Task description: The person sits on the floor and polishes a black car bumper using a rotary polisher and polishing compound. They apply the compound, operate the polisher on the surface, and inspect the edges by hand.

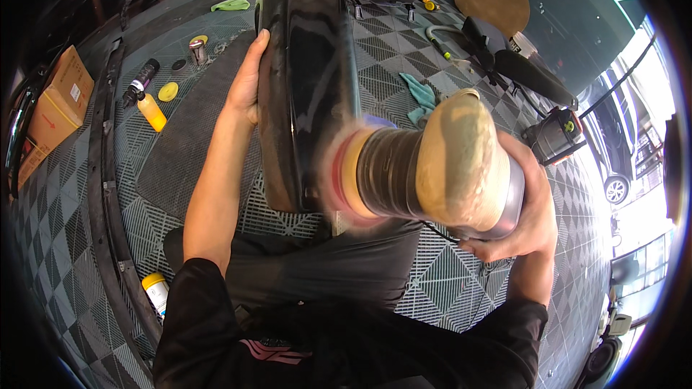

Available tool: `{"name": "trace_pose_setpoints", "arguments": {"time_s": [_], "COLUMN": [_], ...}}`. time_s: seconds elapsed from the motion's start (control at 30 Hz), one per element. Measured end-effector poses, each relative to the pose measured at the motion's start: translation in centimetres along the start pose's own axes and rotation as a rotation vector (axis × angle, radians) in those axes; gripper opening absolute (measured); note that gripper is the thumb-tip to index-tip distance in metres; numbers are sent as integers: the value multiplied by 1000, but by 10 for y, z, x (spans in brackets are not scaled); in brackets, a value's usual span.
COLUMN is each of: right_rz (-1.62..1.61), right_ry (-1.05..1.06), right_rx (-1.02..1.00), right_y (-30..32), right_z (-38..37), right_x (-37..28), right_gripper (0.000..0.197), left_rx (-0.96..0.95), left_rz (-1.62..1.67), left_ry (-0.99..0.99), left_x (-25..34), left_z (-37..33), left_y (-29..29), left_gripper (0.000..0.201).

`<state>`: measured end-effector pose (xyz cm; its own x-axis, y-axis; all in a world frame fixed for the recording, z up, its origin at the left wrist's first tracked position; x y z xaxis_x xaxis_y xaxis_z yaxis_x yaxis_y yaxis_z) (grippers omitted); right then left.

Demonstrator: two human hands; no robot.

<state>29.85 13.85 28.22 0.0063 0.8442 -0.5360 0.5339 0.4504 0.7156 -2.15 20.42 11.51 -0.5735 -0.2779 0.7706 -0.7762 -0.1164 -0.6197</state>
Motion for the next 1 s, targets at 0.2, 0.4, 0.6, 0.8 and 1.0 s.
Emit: {"name": "trace_pose_setpoints", "arguments": {"time_s": [0.2,0.4,0.6,0.8,1.0], "right_rz": [-49,-187,-143,81,-253], "right_ry": [-139,-167,-183,-201,-399], "right_rx": [-58,-80,-65,26,261], "right_y": [-5,-11,-9,-3,6], "right_z": [8,19,36,70,93], "right_x": [-2,1,3,5,30], "right_gripper": [95,99,108,113,107], "left_rx": [11,26,40,-2,50], "left_rz": [-11,-43,-80,-40,-44], "left_ry": [5,-19,-32,-37,-54], "left_x": [-6,-6,1,4,2], "left_z": [-7,-4,5,6,4], "left_y": [10,3,-1,0,-2], "left_gripper": [47,45,45,45,45]}}
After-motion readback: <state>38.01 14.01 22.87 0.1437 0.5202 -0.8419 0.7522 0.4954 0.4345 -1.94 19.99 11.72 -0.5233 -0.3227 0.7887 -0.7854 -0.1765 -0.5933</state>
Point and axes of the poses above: each hand's wrist, its own z-axis away from the middle knuckle, its own y-axis out of the back of the hand, x = y × z, the point moved 10 cm from there along -z, towards the middle knuckle, and after that the axes turned 11 degrees about -z, right-handed, at the moved point
